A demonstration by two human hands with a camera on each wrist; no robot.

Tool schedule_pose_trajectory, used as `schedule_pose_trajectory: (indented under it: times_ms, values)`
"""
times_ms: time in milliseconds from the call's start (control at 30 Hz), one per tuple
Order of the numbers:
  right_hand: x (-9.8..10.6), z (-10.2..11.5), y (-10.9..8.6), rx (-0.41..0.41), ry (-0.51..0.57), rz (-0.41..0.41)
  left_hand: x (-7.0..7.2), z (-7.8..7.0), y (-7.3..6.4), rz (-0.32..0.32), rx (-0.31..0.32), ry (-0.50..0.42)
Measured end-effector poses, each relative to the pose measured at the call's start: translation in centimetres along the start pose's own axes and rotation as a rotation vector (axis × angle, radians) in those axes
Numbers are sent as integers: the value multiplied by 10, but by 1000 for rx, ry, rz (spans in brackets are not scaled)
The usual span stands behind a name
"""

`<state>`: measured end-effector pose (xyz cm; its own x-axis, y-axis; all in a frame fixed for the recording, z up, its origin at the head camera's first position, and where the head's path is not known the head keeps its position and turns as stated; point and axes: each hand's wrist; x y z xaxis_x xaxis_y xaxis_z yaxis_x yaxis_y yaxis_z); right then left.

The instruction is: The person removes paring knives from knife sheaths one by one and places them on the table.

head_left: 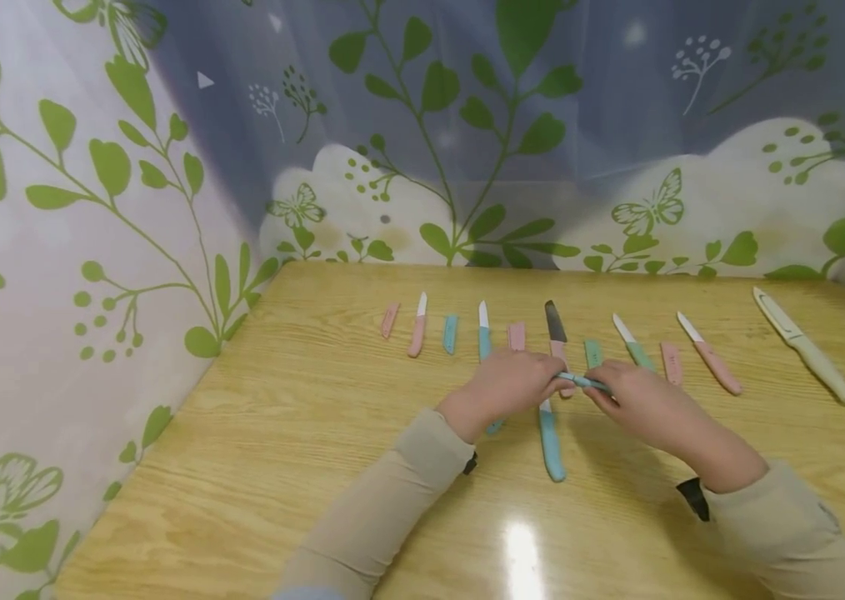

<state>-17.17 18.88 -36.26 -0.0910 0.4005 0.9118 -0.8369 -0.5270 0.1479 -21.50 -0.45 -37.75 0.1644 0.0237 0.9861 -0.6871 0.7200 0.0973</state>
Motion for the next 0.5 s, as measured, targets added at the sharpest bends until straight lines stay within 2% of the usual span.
schedule_pose_trajectory:
  times_ms: [100, 200, 500]
  values:
    - [1, -1, -1, -1, -13, 14, 1, -1, 1, 57, 12, -43]
    - [1, -2, -1, -2, -27, 33, 1, -1, 1, 83, 10, -53]
    - [2, -4, -5, 49, -57, 25, 1, -1, -1, 55, -27, -61]
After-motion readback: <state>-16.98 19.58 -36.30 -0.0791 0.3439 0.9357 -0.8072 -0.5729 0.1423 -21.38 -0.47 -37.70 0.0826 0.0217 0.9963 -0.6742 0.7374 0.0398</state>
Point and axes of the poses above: each hand's wrist, its own y-axis towards the middle knuckle, its own x-axis out of the back of the hand, z = x × y, and after that the axes turned 5 degrees about y, right-handed
